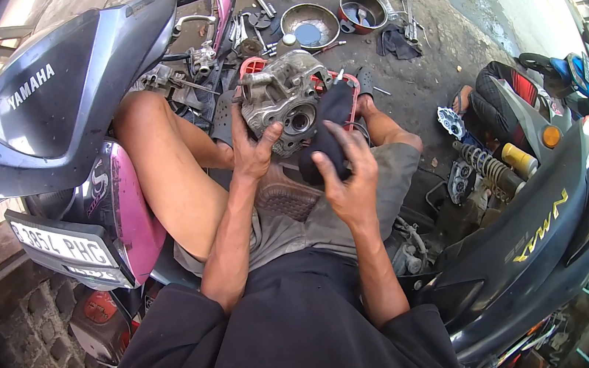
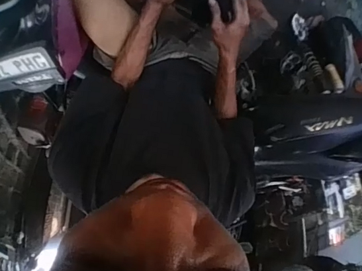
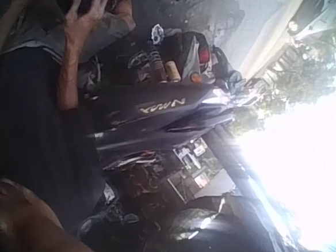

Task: Repairing and cleaning a motorcycle cylinder head using a power drill and a brush.

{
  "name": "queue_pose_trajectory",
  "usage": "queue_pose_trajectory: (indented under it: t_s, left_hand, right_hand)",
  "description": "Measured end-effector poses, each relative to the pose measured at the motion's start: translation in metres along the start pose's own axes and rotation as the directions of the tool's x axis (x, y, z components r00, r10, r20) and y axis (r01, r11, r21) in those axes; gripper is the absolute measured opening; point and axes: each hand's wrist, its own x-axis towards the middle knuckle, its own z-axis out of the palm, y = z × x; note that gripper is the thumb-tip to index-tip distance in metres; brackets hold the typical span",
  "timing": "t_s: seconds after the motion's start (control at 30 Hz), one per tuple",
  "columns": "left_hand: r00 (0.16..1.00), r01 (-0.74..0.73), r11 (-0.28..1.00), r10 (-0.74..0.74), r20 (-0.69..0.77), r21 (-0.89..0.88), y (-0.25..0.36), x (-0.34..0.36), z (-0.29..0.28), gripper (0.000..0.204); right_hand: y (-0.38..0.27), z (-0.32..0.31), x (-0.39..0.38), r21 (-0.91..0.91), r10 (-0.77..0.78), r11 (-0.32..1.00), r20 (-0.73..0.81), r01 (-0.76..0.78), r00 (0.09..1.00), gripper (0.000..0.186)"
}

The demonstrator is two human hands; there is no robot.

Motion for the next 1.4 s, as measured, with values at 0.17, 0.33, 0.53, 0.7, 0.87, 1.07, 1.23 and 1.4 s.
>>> queue_pose_trajectory:
  t_s: [0.17,0.33,0.53,0.7,0.87,1.07,1.23,1.4]
  left_hand:
    - [0.996,0.054,0.994,-0.061,0.069,0.100,-0.004,0.001,0.000,0.084]
    - [0.991,-0.110,0.929,0.075,0.111,0.353,-0.009,-0.001,-0.001,0.087]
    - [0.972,-0.187,0.894,0.107,0.211,0.408,-0.001,-0.001,0.011,0.085]
    - [0.970,-0.147,0.899,0.048,0.240,0.413,0.003,-0.002,0.017,0.085]
    - [0.924,0.317,0.940,-0.336,0.180,0.130,0.000,-0.006,0.003,0.082]
    - [0.841,0.521,0.713,-0.523,0.140,-0.469,-0.003,-0.005,0.004,0.067]
    - [0.832,0.535,0.594,-0.492,0.254,-0.600,0.022,0.000,0.004,0.063]
    - [0.819,0.551,0.576,-0.513,0.258,-0.604,0.024,-0.003,0.008,0.060]
  right_hand:
    - [-0.013,0.017,0.008,-0.475,0.022,0.877,0.191,0.073,0.981,0.045]
    - [0.010,0.022,0.016,-0.374,0.207,0.925,0.342,-0.069,0.916,0.039]
    - [0.045,0.023,0.002,0.775,0.446,0.010,0.562,-0.631,0.697,0.028]
    - [0.062,0.015,-0.011,0.634,0.461,0.472,0.414,-0.612,0.785,0.034]
    - [0.029,-0.006,0.010,0.135,0.296,0.915,0.417,-0.380,0.860,0.036]
    - [0.033,-0.051,-0.007,0.602,0.308,0.716,0.183,-0.354,0.934,0.034]
    - [0.054,-0.062,-0.004,0.711,0.396,0.637,0.031,-0.299,0.918,0.048]
    - [0.035,-0.052,0.001,0.704,0.352,0.648,0.061,-0.290,0.934,0.048]
